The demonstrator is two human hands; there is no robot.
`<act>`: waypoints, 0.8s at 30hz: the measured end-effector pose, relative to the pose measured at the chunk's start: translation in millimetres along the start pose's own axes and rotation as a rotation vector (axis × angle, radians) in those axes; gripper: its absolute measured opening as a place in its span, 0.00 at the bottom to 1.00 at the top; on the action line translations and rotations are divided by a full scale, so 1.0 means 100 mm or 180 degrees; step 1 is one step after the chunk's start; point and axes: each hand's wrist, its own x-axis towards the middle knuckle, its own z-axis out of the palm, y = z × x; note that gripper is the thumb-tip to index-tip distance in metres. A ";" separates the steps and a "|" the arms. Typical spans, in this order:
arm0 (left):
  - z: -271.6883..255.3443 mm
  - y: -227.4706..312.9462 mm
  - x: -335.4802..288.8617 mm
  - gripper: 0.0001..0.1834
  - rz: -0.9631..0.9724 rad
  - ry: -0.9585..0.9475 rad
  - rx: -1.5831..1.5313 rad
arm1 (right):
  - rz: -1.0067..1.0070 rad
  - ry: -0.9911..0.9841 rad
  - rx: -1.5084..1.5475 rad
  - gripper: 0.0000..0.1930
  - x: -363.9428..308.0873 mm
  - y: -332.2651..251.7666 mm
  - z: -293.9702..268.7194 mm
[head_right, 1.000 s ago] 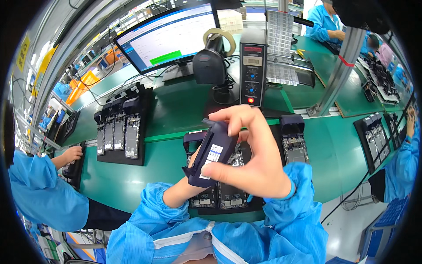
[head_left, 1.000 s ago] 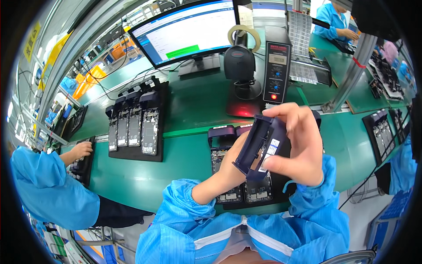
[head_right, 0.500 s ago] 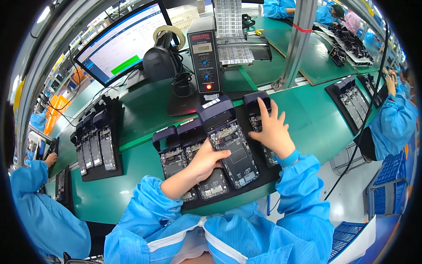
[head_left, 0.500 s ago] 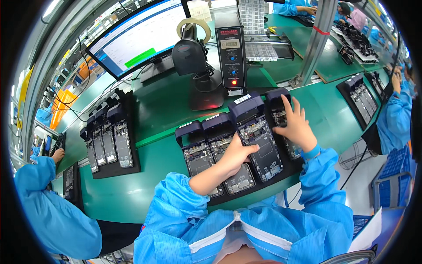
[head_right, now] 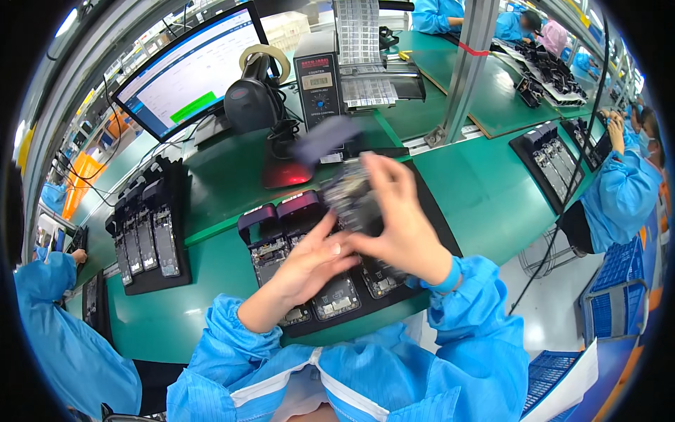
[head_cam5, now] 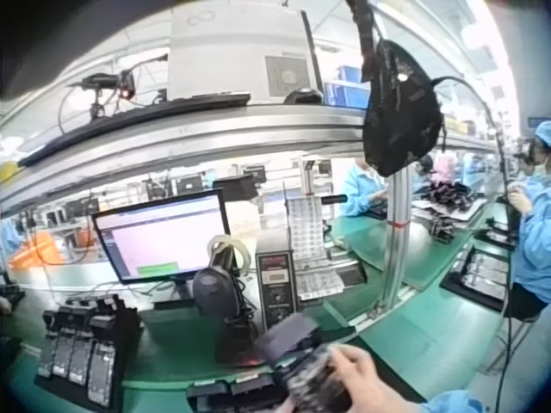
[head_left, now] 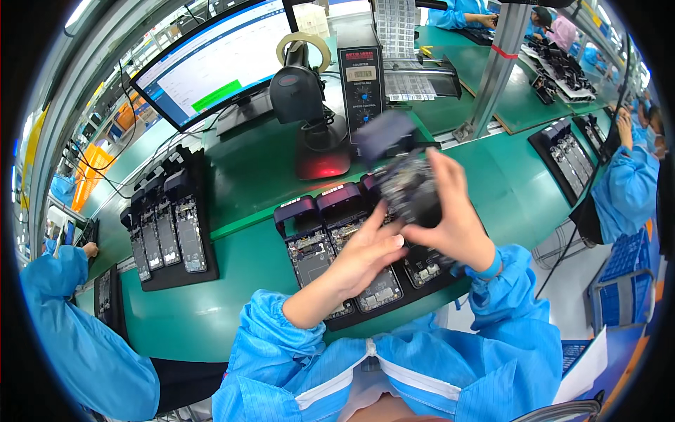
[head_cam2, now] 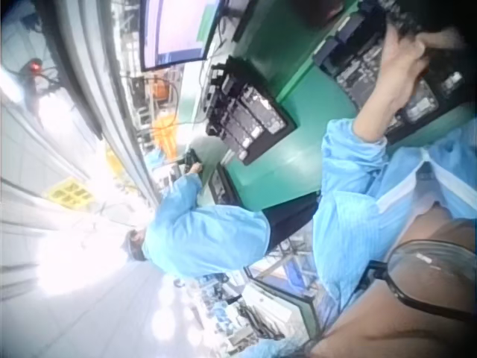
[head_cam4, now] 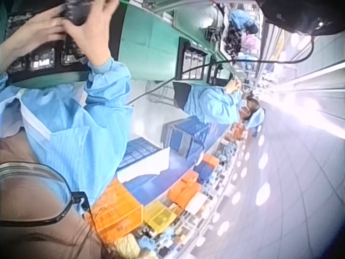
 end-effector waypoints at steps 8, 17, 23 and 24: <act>-0.29 0.02 -0.36 0.17 0.0175 0.0827 -0.0779 | 0.2012 0.1702 0.1836 0.22 0.94 1.19 0.04; -0.76 0.16 -1.00 0.17 0.0579 0.1487 -0.0796 | 0.1444 0.2220 0.2050 0.11 1.15 1.23 0.35; -0.76 0.36 -0.84 0.16 0.0775 0.1389 -0.0796 | 0.1761 -0.0180 0.2505 0.14 1.16 0.44 1.21; -0.69 0.45 -0.78 0.16 0.0855 0.1371 -0.0838 | 0.1867 -0.0185 0.2594 0.14 1.18 0.48 1.27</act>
